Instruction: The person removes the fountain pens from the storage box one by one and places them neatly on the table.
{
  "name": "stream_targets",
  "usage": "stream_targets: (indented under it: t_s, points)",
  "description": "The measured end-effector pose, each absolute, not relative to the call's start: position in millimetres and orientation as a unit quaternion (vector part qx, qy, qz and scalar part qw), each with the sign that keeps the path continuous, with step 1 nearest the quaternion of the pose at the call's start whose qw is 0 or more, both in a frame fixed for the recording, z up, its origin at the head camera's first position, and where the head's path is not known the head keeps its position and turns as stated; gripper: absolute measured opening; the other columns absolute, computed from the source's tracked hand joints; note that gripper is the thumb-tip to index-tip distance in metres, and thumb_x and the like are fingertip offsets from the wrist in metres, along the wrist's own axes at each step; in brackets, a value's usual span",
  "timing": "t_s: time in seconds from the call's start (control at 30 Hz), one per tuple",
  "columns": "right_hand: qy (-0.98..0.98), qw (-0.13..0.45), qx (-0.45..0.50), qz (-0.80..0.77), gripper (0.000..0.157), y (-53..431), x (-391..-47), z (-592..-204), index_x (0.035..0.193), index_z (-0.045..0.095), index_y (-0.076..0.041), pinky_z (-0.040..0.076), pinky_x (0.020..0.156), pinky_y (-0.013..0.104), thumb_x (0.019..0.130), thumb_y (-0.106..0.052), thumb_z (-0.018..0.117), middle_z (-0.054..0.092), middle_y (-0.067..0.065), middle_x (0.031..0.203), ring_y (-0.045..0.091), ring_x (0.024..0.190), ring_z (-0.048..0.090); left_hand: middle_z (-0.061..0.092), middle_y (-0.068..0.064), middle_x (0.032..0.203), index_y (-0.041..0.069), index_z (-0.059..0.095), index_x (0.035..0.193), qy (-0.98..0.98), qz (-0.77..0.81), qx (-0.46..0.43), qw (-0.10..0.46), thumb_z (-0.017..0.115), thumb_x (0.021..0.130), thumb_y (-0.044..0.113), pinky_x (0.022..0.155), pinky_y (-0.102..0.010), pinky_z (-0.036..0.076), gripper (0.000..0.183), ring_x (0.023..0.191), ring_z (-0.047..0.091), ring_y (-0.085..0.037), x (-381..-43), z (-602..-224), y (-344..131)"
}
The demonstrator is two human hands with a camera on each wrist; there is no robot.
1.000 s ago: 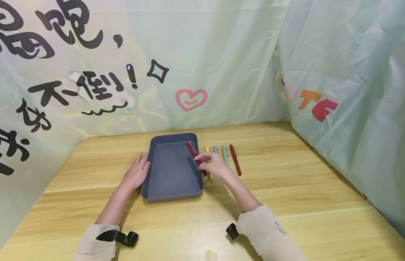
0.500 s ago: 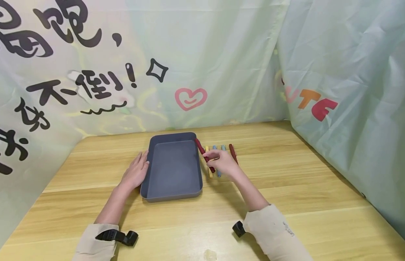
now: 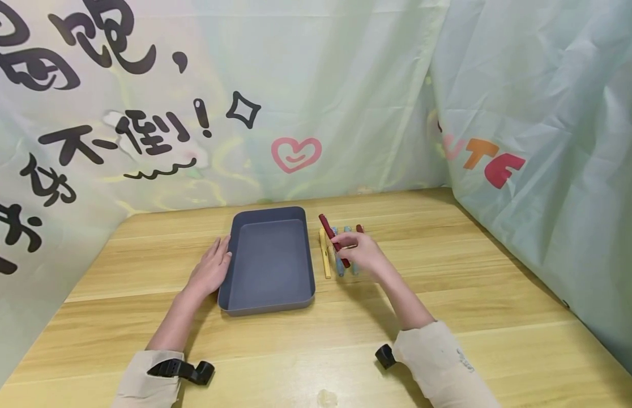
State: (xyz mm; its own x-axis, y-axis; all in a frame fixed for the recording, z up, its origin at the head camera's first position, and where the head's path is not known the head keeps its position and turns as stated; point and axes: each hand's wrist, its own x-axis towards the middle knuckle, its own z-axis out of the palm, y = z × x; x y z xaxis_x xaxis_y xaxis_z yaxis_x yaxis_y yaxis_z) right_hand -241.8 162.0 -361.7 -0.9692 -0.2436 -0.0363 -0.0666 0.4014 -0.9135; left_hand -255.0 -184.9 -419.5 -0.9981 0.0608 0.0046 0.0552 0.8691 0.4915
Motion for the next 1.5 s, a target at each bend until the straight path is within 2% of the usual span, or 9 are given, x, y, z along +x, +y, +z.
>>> stream_targets:
  t_s: [0.27, 0.7, 0.93, 1.2, 1.5]
  points:
    - [0.827, 0.079, -0.091, -0.549, 0.034, 177, -241, -361, 0.121, 0.054, 0.007, 0.046, 0.072, 0.037, 0.087, 0.001, 0.056, 0.053, 0.026, 0.117, 0.030, 0.094, 0.055, 0.005, -0.021, 0.150, 0.013, 0.012, 0.149, 0.966, 0.256, 0.031, 0.006, 0.024, 0.101, 0.026, 0.100, -0.061, 0.018, 0.051, 0.132, 0.012, -0.043, -255, -420, -186]
    - [0.826, 0.055, -0.083, -0.555, 0.037, 200, -242, -362, 0.122, 0.051, 0.011, 0.047, 0.079, 0.039, 0.085, 0.004, 0.055, 0.052, 0.028, 0.118, 0.031, 0.098, 0.055, 0.008, -0.023, 0.149, 0.011, 0.014, 0.148, 0.967, 0.253, 0.035, -0.001, 0.024, 0.100, 0.024, 0.100, -0.060, 0.020, 0.051, 0.132, 0.014, -0.044, -253, -420, -186]
    - [0.834, 0.048, -0.067, -0.545, 0.037, 211, -247, -365, 0.122, 0.051, 0.009, 0.047, 0.076, 0.030, 0.087, 0.002, 0.054, 0.051, 0.027, 0.120, 0.026, 0.096, 0.055, 0.007, -0.022, 0.149, 0.011, 0.013, 0.149, 0.967, 0.252, 0.034, 0.001, 0.023, 0.101, 0.026, 0.101, -0.059, 0.019, 0.051, 0.132, 0.013, -0.043, -253, -416, -186]
    - [0.837, 0.050, -0.055, -0.542, 0.039, 221, -249, -368, 0.125, 0.048, 0.010, 0.045, 0.082, 0.032, 0.087, 0.000, 0.053, 0.049, 0.029, 0.122, 0.023, 0.097, 0.054, 0.008, -0.023, 0.149, 0.011, 0.013, 0.149, 0.968, 0.249, 0.036, -0.002, 0.024, 0.100, 0.025, 0.100, -0.060, 0.020, 0.051, 0.132, 0.014, -0.043, -254, -418, -185]
    - [0.837, 0.057, -0.033, -0.543, 0.040, 228, -252, -374, 0.127, 0.047, 0.009, 0.044, 0.078, 0.030, 0.088, -0.001, 0.053, 0.048, 0.027, 0.125, 0.026, 0.099, 0.054, 0.006, -0.022, 0.149, 0.011, 0.012, 0.149, 0.967, 0.251, 0.034, 0.004, 0.024, 0.101, 0.025, 0.100, -0.060, 0.019, 0.052, 0.132, 0.013, -0.043, -254, -418, -184]
